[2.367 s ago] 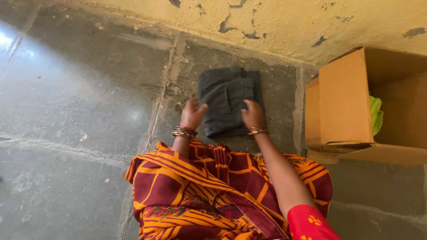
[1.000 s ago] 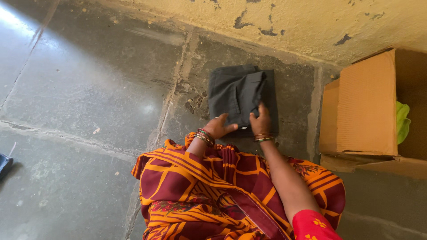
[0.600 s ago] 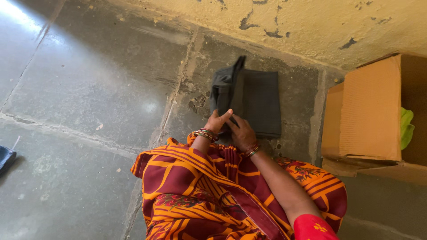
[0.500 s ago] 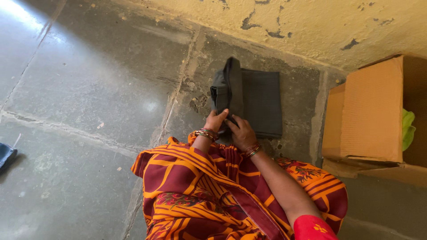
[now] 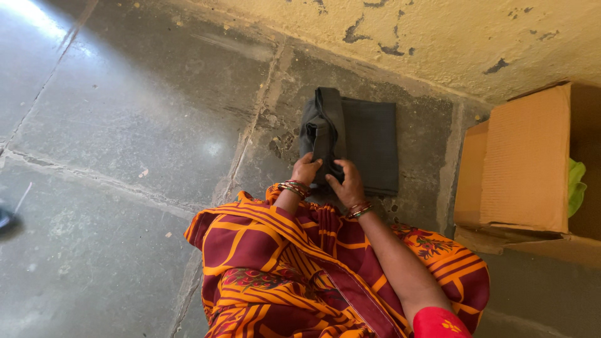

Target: The person folds a yellow cloth, a green plaid shirt, and a pair of dark trousers on the floor, placing each folded item into a cardboard box.

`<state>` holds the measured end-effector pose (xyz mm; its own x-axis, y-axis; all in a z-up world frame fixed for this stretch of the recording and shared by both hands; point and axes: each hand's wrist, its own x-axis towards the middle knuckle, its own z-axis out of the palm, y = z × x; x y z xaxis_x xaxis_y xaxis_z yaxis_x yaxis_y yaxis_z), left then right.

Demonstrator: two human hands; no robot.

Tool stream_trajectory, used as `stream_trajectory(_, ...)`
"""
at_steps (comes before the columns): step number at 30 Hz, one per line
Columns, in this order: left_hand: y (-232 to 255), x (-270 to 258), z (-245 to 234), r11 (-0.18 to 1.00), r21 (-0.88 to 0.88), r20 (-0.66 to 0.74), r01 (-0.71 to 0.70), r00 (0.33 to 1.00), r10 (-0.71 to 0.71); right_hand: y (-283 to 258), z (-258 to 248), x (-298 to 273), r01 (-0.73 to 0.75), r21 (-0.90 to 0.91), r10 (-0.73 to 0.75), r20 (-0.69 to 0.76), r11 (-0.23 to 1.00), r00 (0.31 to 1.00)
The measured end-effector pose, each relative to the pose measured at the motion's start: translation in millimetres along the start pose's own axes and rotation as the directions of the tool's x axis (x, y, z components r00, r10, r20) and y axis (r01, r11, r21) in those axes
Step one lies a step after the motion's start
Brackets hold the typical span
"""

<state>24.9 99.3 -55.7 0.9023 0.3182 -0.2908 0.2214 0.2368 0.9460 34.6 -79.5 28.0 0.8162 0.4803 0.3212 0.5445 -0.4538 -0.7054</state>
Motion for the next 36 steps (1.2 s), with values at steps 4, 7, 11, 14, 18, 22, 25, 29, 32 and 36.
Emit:
stream_trajectory(4, 4.0, -2.7, 1.6, 1.0, -0.016, -0.004, -0.013, 1.0, 0.013, 23.0, 6.5, -4.3, -0.34, 0.146, 0.347, -0.024, 0.929, 0.938)
stream_trajectory(7, 8.1, -3.2, 1.5, 0.997, 0.074, -0.031, -0.006, 0.999, 0.008, 42.0, 4.0, 0.2, -0.392, 0.162, 0.408, -0.075, 0.905, 0.91)
stream_trajectory(11, 14.3, -5.1, 0.2, 1.0, -0.007, -0.024, 0.002, 1.0, -0.002, 65.8, -10.7, 7.2, -0.368, 0.164, 0.397, -0.223, 0.915, 0.89)
stream_trajectory(14, 20.9, -1.9, -8.5, 0.993, 0.117, -0.161, 0.0, 0.987, 0.019, 85.4, -32.2, 15.2, -0.656, 0.393, 0.752, -0.176, 0.645, 0.635)
stream_trajectory(18, 43.1, 11.8, -36.7, 0.962, 0.256, -0.367, 0.093, 0.93, 0.008, 109.2, -46.8, 12.4, -0.729, 0.565, 0.912, -0.114, 0.386, 0.395)
stream_trajectory(22, 90.6, 3.1, -92.4, 0.87, 0.474, -0.485, 0.138, 0.865, 0.127, 121.6, -37.2, 4.5, -0.676, 0.686, 0.908, 0.056, 0.267, 0.415)
stream_trajectory(25, 134.9, -16.0, -135.1, 0.764, 0.63, -0.501, 0.14, 0.825, 0.262, 125.7, -34.0, -1.5, -0.678, 0.686, 0.866, 0.14, 0.265, 0.481)
stream_trajectory(29, 171.8, -41.5, -162.2, 0.599, 0.778, -0.469, 0.189, 0.81, 0.353, 125.9, -37.7, -0.3, -0.695, 0.684, 0.835, 0.234, 0.222, 0.497)
stream_trajectory(32, 179.8, -40.5, -160.0, 0.581, 0.782, -0.492, 0.226, 0.795, 0.353, 124.4, -37.1, 0.7, -0.697, 0.683, 0.83, 0.246, 0.219, 0.501)
stream_trajectory(36, 176.9, -29.8, -154.7, 0.53, 0.819, -0.467, 0.221, 0.794, 0.39, 123.0, -39.9, 4.5, -0.77, 0.529, 0.86, 0.137, 0.356, 0.492)
